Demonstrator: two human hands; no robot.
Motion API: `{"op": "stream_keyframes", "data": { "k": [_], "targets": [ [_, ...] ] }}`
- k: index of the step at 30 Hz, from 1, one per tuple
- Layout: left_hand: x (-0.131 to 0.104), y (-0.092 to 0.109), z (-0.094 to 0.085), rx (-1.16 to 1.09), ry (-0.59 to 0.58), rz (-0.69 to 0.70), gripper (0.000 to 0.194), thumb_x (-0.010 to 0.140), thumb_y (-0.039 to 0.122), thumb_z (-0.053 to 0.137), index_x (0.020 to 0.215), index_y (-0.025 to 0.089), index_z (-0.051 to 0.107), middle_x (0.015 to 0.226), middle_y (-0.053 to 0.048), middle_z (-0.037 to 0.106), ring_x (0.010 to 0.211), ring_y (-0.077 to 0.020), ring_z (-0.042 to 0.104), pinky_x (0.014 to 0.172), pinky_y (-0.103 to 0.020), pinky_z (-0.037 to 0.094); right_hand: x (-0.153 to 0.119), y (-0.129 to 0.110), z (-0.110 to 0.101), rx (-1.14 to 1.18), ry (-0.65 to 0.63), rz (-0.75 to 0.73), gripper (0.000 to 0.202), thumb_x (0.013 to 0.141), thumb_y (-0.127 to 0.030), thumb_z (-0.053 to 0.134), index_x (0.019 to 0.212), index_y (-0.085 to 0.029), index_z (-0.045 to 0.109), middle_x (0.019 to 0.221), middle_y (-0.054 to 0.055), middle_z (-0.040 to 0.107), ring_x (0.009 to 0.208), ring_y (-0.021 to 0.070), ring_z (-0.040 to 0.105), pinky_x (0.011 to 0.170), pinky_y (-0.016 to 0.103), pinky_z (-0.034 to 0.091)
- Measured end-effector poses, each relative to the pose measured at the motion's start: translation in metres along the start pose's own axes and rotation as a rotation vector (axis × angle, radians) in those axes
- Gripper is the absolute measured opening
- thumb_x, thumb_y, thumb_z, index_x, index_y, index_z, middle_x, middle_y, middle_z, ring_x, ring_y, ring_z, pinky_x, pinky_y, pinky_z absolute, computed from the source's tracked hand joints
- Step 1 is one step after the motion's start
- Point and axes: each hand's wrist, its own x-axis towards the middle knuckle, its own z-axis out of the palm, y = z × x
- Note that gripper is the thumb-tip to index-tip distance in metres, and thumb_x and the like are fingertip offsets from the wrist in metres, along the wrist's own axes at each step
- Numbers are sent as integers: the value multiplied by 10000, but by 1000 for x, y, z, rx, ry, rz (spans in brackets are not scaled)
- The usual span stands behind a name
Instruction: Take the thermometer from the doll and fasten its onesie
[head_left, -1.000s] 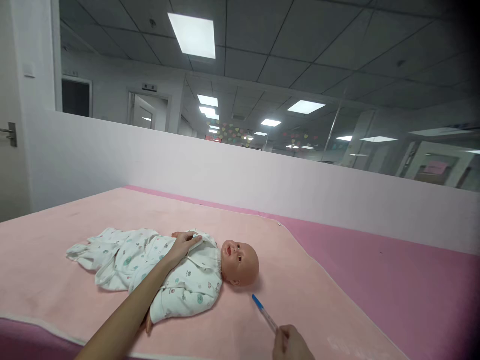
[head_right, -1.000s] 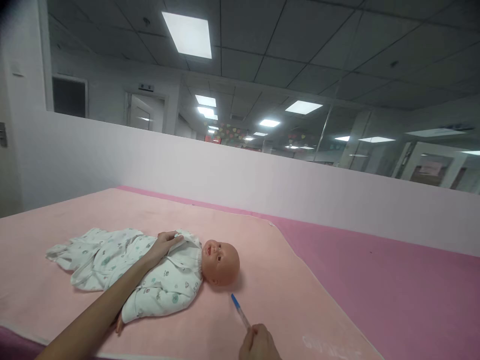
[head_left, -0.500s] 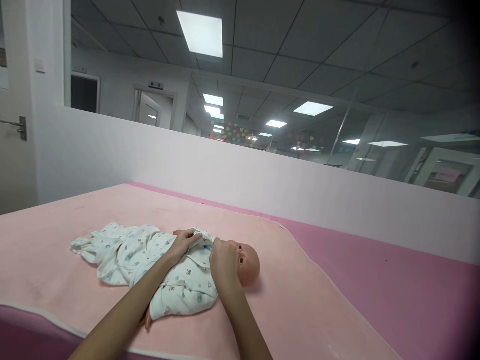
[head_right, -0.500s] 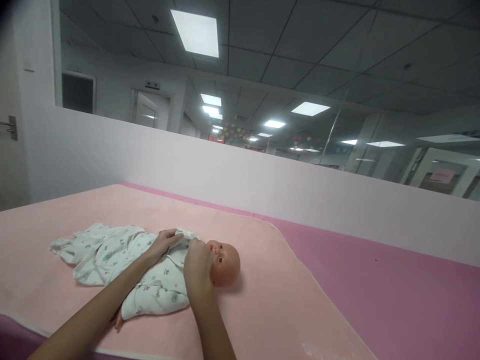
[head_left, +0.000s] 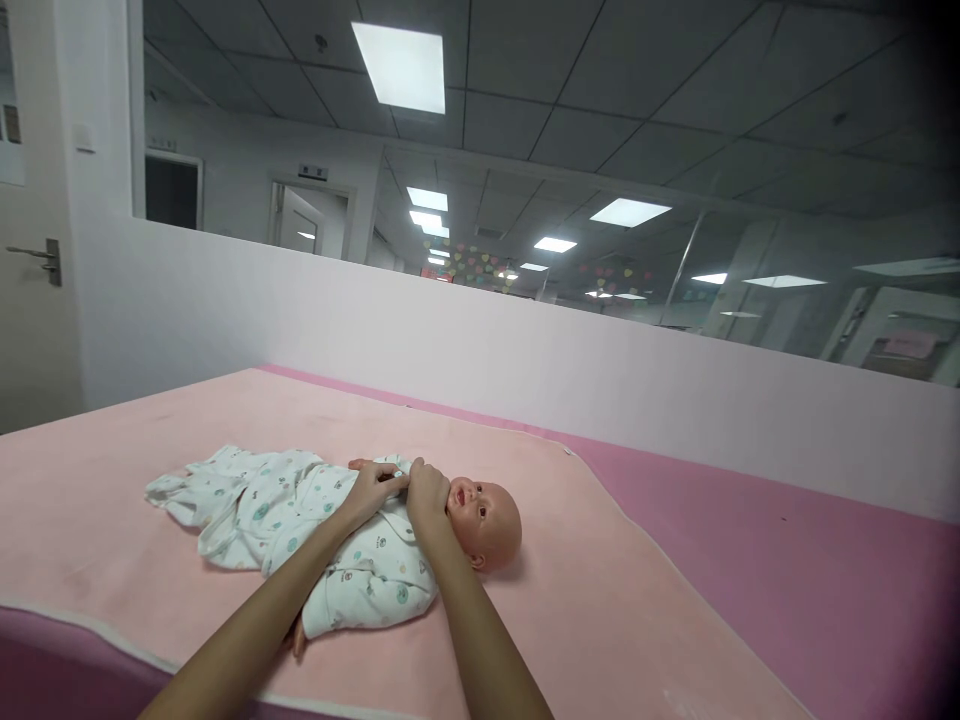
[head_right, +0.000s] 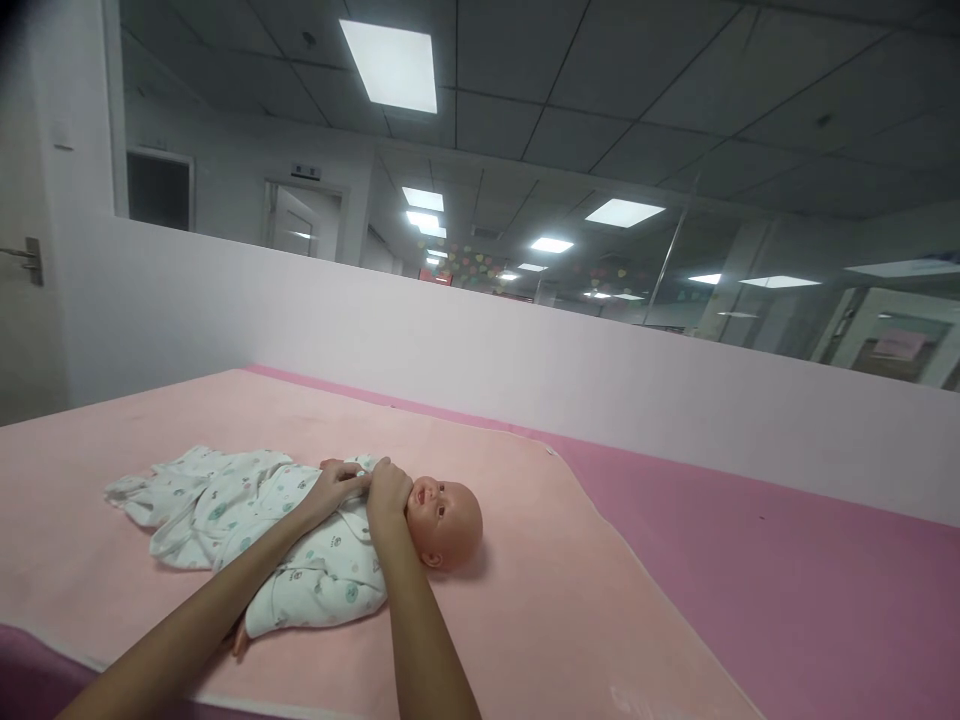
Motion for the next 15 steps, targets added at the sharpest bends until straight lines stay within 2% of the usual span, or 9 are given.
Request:
{"op": "stream_keyframes", "data": {
  "k": [2, 4, 7, 10, 12, 15],
  "targets": [
    [7, 0, -1, 117, 42, -71, 526, 744, 548, 348, 507, 120, 542, 478, -1, 515, 490, -88, 458, 533, -199, 351, -5, -1, -2, -3, -14, -26, 261, 860, -329, 469, 971, -109, 555, 880, 42, 611, 767, 114, 595, 705, 291, 496],
    [18, -2, -4, 195, 64, -140, 557, 765, 539, 285, 549, 111, 568, 492, -28, 550, 478, -106, 491, 535, -214, 378, -10, -3, -5, -5, -29, -59, 278, 857, -344, 471, 976, -109, 558, 910, 49, 609, 797, 121, 593, 728, 305, 492],
    [37, -12, -12, 356, 83, -181, 499, 795, 436, 257, 745, 96, 618, 710, -95, 644, 644, -149, 580, 641, -240, 423, -20, -5, -9, -4, -58, -121, 178, 847, -216, 487, 946, -104, 582, 927, 75, 622, 847, 152, 598, 736, 309, 481],
    [50, -28, -18, 524, 0, -165, 331, 746, 301, 400, 951, 141, 603, 1003, -103, 629, 938, -186, 564, 856, -277, 398, -29, -2, -20, 14, -81, -184, 188, 783, -54, 475, 890, -98, 623, 921, 120, 638, 876, 208, 602, 708, 294, 463],
    [53, -39, -19, 617, -95, -174, 343, 697, 279, 481, 1008, 186, 592, 1059, -85, 612, 1010, -218, 536, 929, -337, 364, -35, 4, -39, 51, -107, -222, 185, 771, -71, 476, 836, -101, 647, 881, 125, 650, 828, 216, 614, 662, 276, 458],
    [54, -51, -19, 745, -175, -198, 339, 702, 310, 476, 981, 171, 610, 1075, -121, 591, 1067, -287, 493, 962, -451, 315, -47, 21, -95, 157, -128, -298, 190, 799, -237, 501, 878, -157, 654, 906, 67, 659, 795, 168, 613, 639, 232, 459]
  ]
}}
